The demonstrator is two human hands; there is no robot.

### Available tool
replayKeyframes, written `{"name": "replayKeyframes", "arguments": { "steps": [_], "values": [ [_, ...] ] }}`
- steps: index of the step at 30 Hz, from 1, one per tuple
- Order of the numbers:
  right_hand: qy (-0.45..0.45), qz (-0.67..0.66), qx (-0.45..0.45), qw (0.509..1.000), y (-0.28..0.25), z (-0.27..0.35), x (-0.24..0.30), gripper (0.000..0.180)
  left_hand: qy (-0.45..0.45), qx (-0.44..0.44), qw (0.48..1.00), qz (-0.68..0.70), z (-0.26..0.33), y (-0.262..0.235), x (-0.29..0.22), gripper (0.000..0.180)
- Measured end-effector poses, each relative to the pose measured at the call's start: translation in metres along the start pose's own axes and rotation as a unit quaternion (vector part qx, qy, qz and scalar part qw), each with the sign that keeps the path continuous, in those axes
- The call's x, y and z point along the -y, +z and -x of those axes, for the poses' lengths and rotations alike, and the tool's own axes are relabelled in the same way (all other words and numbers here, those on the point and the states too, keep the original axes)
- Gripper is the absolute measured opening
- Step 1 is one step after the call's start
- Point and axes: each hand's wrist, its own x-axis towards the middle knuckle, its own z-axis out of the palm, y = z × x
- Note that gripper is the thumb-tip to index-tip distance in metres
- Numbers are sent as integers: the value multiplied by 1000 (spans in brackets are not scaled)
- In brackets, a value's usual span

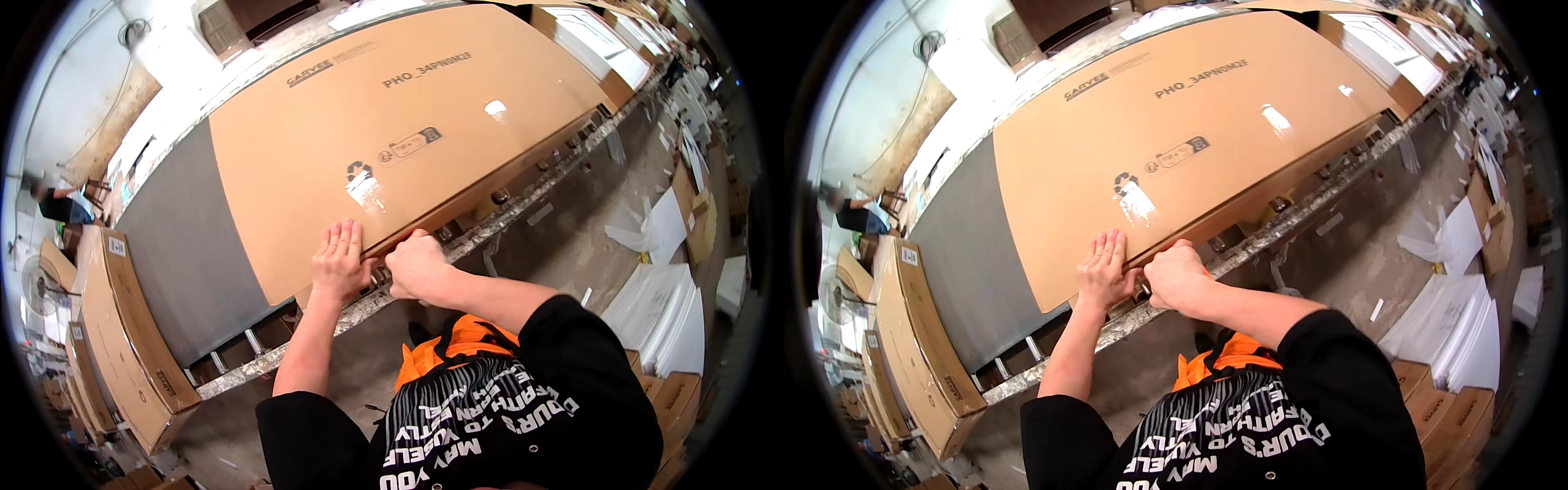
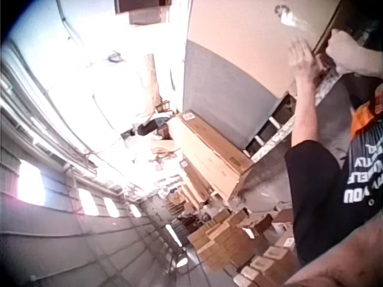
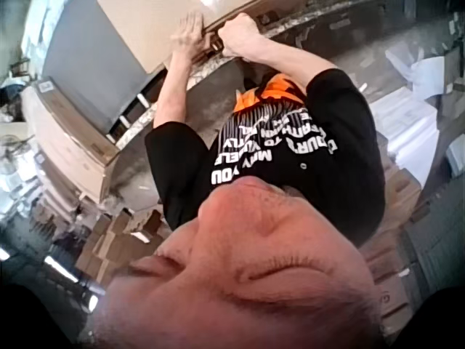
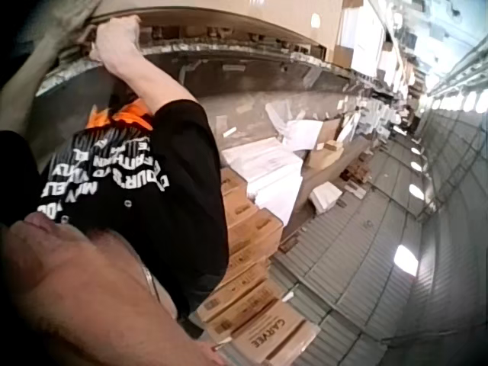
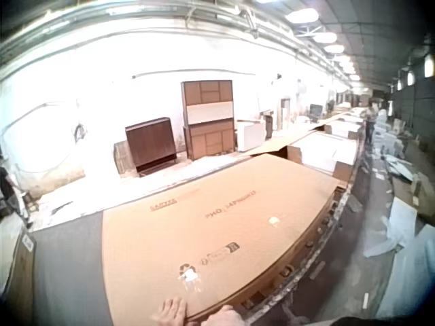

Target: The person places large white furniture panels into cardboard boxes on a conveyor belt, folds the box flaps over them, and seals the boxes using a tape dispenser.

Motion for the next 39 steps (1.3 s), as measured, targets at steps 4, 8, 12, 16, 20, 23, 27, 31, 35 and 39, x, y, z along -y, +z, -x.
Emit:
{"name": "replayKeyframes", "arguments": {
  "steps": [4, 8, 12, 16, 20, 23, 27, 31, 35, 39],
  "values": [
    [-111, 136, 7, 984, 94, -19, -28, 34, -125, 101, 985, -63, -48, -30, -44, 93],
    [-105, 19, -162, 981, 101, 30, -75, 61, -207, 138, 949, -195, -67, -7, -76, 107],
    [-276, -103, -352, 888, 64, 71, -150, 68, -205, 77, 958, -186, -54, 7, -69, 113],
    [-367, -148, -447, 802, 36, 77, -201, 71, -399, -3, 910, 116, -68, -13, -105, 76],
    [-434, -189, -440, 763, 23, 72, -225, 66, -468, -47, 530, 706, -78, -25, -180, 38],
    [-481, -173, -416, 752, 15, 68, -237, 62, -448, -148, 409, 782, -93, -14, -213, 21],
    [-487, -161, -379, 770, 13, 63, -247, 56, -511, -203, 446, 706, -98, 0, -230, 11],
    [-488, -129, -383, 773, 14, 51, -232, 51, -518, -269, 573, 576, -90, -2, -223, 11],
    [-487, -81, -358, 792, -12, 53, -223, 49, -525, -319, 629, 478, -85, -28, -204, 14],
    [-466, -20, -335, 819, -50, 54, -267, 53, -616, -410, 647, 182, -1, -58, -121, 15]
  ]
}}
